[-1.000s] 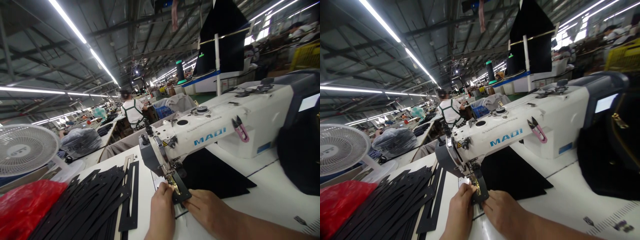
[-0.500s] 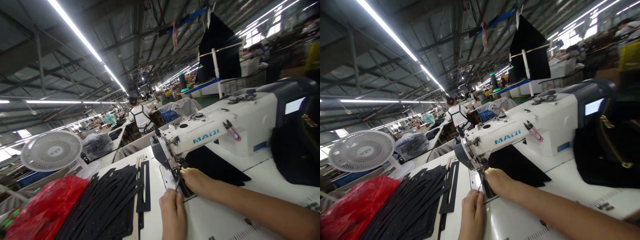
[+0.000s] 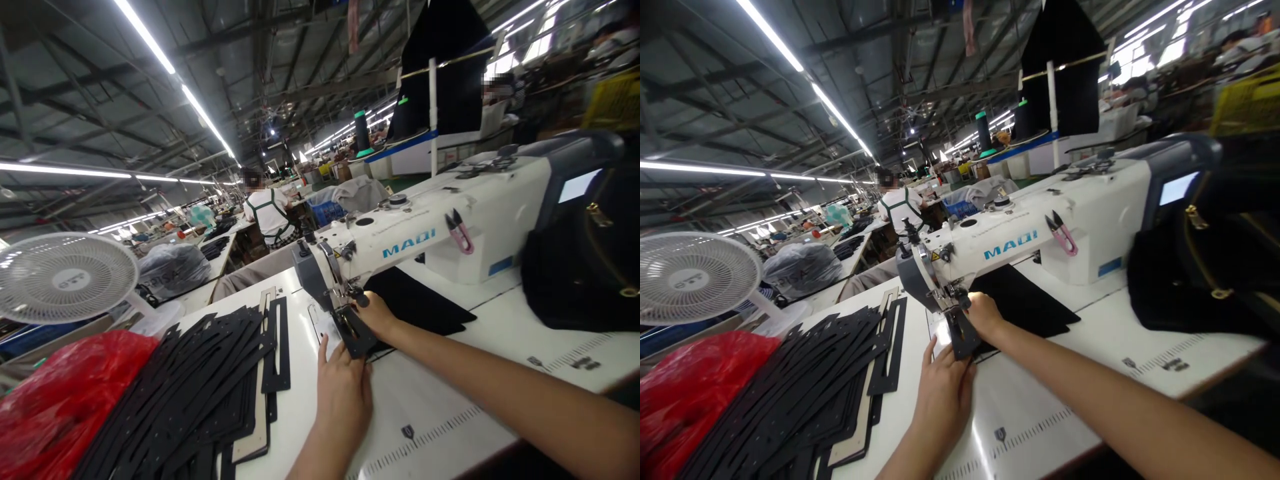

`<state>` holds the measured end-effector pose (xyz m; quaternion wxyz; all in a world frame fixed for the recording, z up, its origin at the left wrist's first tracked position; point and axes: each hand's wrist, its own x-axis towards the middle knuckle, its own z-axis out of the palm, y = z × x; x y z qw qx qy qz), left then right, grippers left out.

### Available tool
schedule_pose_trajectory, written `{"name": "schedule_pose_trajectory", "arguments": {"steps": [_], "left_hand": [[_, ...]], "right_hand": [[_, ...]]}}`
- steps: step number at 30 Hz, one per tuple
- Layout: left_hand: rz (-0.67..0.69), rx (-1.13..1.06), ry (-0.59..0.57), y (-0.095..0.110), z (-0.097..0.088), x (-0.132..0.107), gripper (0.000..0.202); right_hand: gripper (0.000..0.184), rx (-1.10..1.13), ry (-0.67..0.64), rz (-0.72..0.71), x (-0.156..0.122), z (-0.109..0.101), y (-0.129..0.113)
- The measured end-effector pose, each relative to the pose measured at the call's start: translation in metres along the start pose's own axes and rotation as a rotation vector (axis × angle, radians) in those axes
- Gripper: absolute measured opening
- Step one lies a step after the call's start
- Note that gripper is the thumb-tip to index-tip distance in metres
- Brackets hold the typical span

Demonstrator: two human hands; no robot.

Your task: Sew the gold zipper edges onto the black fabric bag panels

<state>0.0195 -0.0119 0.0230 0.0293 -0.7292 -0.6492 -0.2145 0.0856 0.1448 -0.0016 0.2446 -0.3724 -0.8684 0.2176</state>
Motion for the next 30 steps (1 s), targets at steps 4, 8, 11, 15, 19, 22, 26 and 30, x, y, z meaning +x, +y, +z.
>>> {"name": "schedule_pose_trajectory", "arguments": {"steps": [4, 8, 11, 15, 19, 22, 26, 30], "left_hand": [[-0.061, -0.023, 0.066, 0.0, 0.0, -0.007, 0.025], [-0.196, 0.077, 0.231, -0.007, 0.003, -0.015, 0.016], [-0.023, 0.152, 0.252, -0.016, 0.006, -0.016, 0.034], [0.259, 0.164, 0.211, -0.025, 0.008, -0.01, 0.033], [0.372, 0.203, 0.236, -0.029, 0.005, -0.003, 0.03], [0.388, 0.203, 0.229, -0.03, 0.003, 0.001, 0.03], [0.389, 0.193, 0.204, -0.03, 0.002, 0.005, 0.032], [0.389, 0.206, 0.177, -0.033, 0.002, 0.005, 0.033]], "right_hand": [[0.021, 0.021, 0.033, 0.087, 0.009, 0.004, 0.004], [0.015, 0.059, 0.038, -0.096, -0.029, -0.014, 0.001], [0.024, 0.036, 0.059, -0.383, -0.073, -0.024, 0.001], [0.029, -0.084, 0.129, -0.579, -0.106, -0.024, 0.007], [0.029, -0.131, 0.097, -0.591, -0.105, -0.026, 0.011], [0.028, -0.139, 0.063, -0.576, -0.1, -0.029, 0.011], [0.026, -0.159, 0.029, -0.548, -0.097, -0.032, 0.01], [0.025, -0.19, 0.029, -0.541, -0.096, -0.033, 0.009]]}}
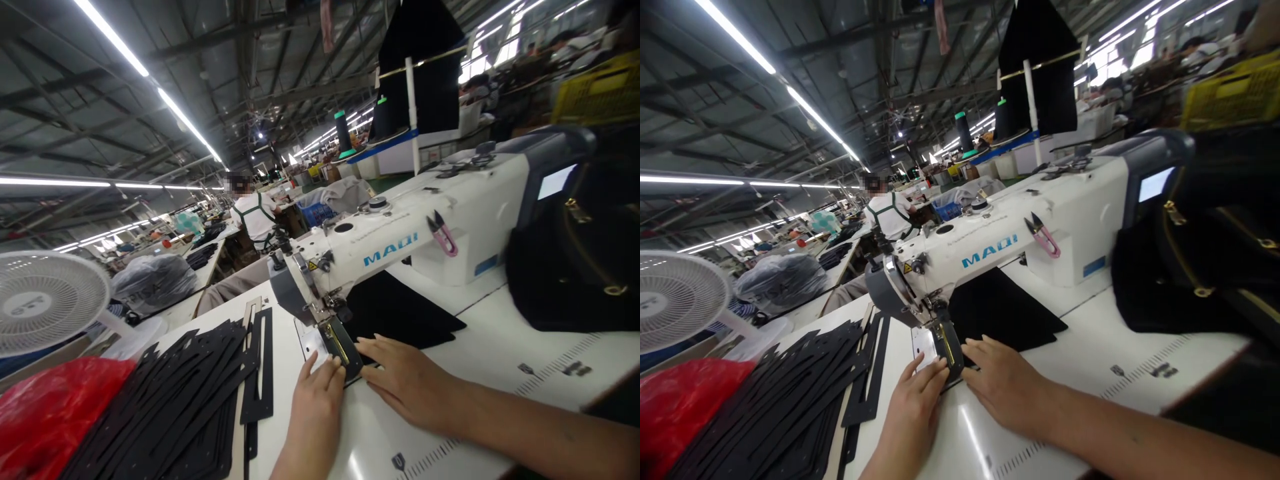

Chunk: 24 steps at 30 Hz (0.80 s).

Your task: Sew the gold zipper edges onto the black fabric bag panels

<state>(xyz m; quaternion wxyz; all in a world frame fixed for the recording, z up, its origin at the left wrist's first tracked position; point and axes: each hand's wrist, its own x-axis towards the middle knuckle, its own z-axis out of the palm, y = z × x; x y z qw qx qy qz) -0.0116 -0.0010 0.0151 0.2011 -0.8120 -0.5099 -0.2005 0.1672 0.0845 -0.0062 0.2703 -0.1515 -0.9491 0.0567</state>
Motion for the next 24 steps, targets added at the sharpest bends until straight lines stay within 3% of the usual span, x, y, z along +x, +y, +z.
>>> {"name": "schedule_pose_trajectory", "arguments": {"steps": [6, 15, 24], "left_hand": [[0.053, 0.03, -0.011, -0.007, 0.003, -0.004, 0.034], [0.139, 0.055, -0.076, -0.01, 0.001, -0.005, 0.034], [0.085, -0.002, 0.003, -0.005, 0.001, 0.004, 0.031]], "right_hand": [[0.022, -0.006, 0.074, -0.007, -0.001, -0.002, -0.001], [0.023, -0.052, -0.008, -0.007, 0.001, -0.009, -0.002], [0.024, -0.047, 0.161, -0.073, -0.002, 0.006, 0.002]]}}
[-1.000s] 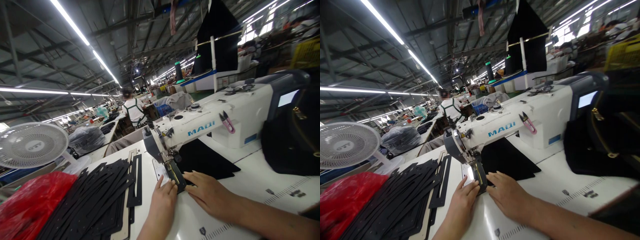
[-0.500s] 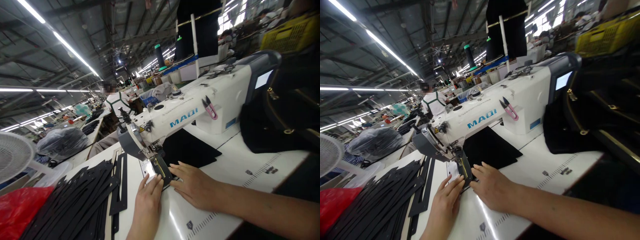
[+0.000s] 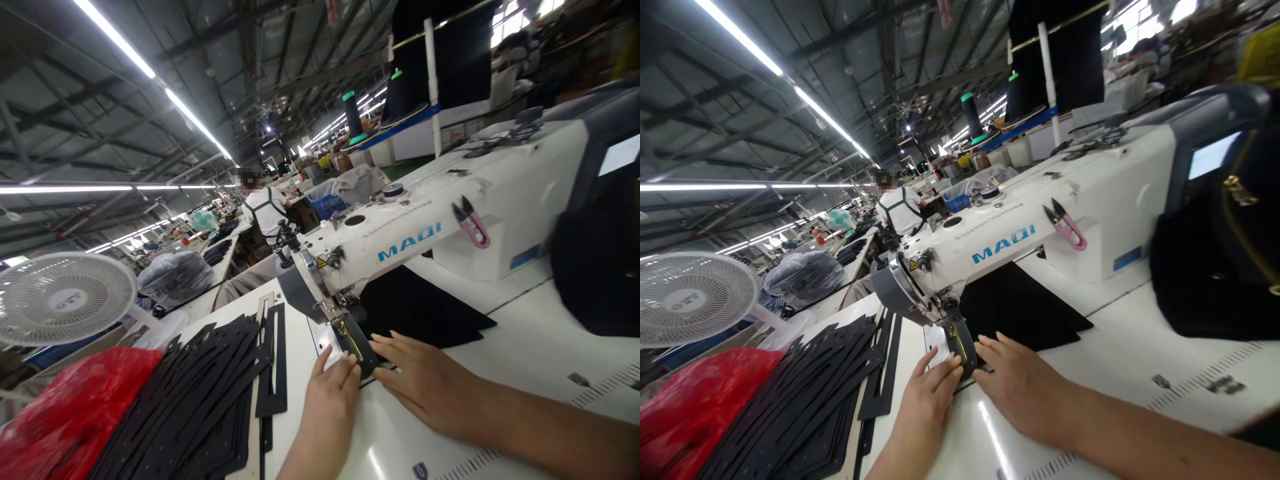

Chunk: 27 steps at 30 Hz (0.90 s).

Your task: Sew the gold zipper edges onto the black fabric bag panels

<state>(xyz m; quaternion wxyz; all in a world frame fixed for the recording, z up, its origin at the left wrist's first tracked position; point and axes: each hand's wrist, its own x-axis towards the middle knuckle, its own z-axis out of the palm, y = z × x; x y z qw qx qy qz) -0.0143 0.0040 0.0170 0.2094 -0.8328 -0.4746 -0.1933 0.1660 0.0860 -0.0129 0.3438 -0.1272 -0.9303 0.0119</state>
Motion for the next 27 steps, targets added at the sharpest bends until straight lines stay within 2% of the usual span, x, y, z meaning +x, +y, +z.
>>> {"name": "schedule_pose_trajectory", "arguments": {"steps": [5, 10, 15, 19, 22, 24, 27], "left_hand": [[0.008, 0.026, 0.038, -0.009, 0.008, 0.002, 0.035], [-0.001, 0.035, 0.012, -0.021, 0.014, 0.008, 0.036], [-0.14, 0.024, -0.018, -0.031, 0.021, 0.008, 0.027], [-0.216, 0.046, -0.005, -0.031, 0.026, 0.007, 0.022], [-0.272, 0.042, 0.071, -0.028, 0.028, 0.006, 0.02], [-0.254, 0.051, 0.128, -0.028, 0.03, 0.005, 0.021], [-0.194, 0.057, 0.146, -0.029, 0.034, 0.002, 0.024]], "right_hand": [[0.025, 0.004, -0.054, -0.026, 0.01, 0.002, 0.009], [0.023, 0.048, -0.166, 0.007, 0.025, 0.004, 0.021], [0.022, 0.091, -0.208, 0.031, 0.037, 0.007, 0.031], [0.02, 0.104, -0.127, 0.038, 0.037, 0.011, 0.032], [0.023, 0.013, 0.043, 0.03, 0.033, 0.014, 0.029], [0.028, -0.033, 0.117, -0.024, 0.032, 0.018, 0.027], [0.037, 0.001, 0.086, -0.095, 0.036, 0.028, 0.027]]}}
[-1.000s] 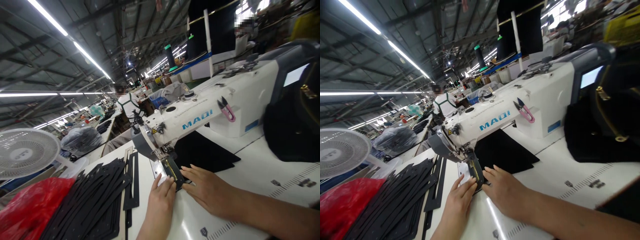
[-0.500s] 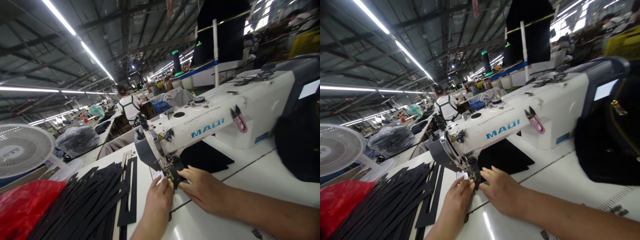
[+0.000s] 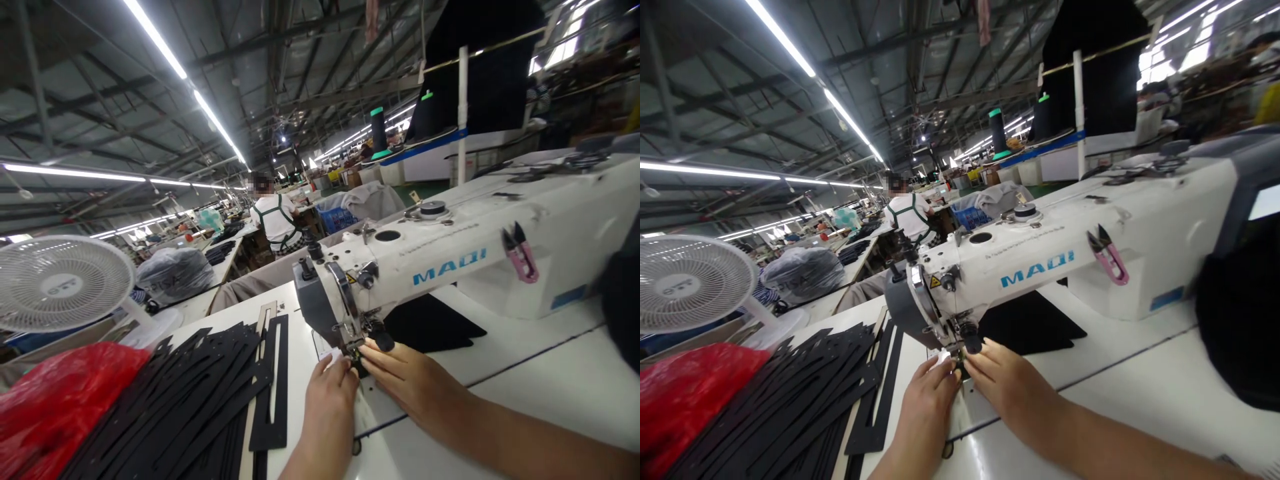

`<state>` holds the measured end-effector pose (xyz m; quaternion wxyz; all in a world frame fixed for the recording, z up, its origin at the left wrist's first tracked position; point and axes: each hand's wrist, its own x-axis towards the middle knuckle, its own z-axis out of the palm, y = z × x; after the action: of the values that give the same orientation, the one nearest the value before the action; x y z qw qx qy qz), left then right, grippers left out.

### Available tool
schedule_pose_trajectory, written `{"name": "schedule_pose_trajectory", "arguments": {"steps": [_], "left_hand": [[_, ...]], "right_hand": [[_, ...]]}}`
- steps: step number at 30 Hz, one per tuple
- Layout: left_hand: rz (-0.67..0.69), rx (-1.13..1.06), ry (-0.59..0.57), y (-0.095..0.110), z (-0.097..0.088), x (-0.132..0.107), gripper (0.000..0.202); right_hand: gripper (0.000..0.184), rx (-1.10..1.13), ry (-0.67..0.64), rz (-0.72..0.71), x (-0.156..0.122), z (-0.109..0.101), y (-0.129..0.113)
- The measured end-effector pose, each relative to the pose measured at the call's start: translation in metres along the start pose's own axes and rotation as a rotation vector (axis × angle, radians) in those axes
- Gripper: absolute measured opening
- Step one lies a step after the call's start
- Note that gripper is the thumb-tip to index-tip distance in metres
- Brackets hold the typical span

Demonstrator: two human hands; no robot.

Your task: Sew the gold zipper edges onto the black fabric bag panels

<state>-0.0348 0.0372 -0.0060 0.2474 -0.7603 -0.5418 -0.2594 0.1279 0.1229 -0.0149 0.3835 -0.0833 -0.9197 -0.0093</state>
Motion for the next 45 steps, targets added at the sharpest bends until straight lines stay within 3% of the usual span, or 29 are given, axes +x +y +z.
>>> {"name": "schedule_pose_trajectory", "arguments": {"steps": [6, 12, 23, 27, 32, 36, 40, 43, 45], "left_hand": [[-0.054, -0.039, -0.066, -0.003, 0.005, -0.002, 0.023], [-0.061, -0.031, -0.072, -0.004, 0.005, -0.001, 0.021], [-0.072, -0.011, -0.019, -0.003, 0.006, -0.002, 0.019], [-0.068, -0.006, -0.01, -0.006, 0.016, -0.007, 0.02], [-0.095, -0.041, 0.189, -0.007, 0.023, -0.008, 0.023], [-0.15, -0.124, 0.105, -0.003, 0.01, -0.005, 0.022], [-0.192, -0.16, 0.11, -0.002, 0.003, -0.004, 0.021], [-0.224, -0.182, 0.109, -0.001, -0.002, -0.002, 0.022], [-0.245, -0.194, 0.11, 0.003, -0.009, -0.002, 0.023]], "right_hand": [[0.029, 0.086, -0.104, 0.132, 0.008, 0.02, 0.003], [0.03, 0.131, -0.119, 0.205, 0.009, 0.022, 0.004], [0.032, 0.14, -0.108, 0.155, 0.011, 0.019, 0.005], [0.031, 0.162, -0.104, 0.146, 0.013, 0.017, 0.006], [0.028, 0.146, -0.105, 0.169, 0.017, 0.015, 0.003], [0.027, 0.17, -0.125, 0.19, 0.019, 0.016, -0.005], [0.025, 0.094, -0.221, 0.163, 0.021, 0.004, 0.0], [0.047, -0.083, -0.351, 0.184, 0.019, -0.017, 0.018], [0.05, -0.259, -0.427, 0.251, 0.013, -0.028, 0.028]]}}
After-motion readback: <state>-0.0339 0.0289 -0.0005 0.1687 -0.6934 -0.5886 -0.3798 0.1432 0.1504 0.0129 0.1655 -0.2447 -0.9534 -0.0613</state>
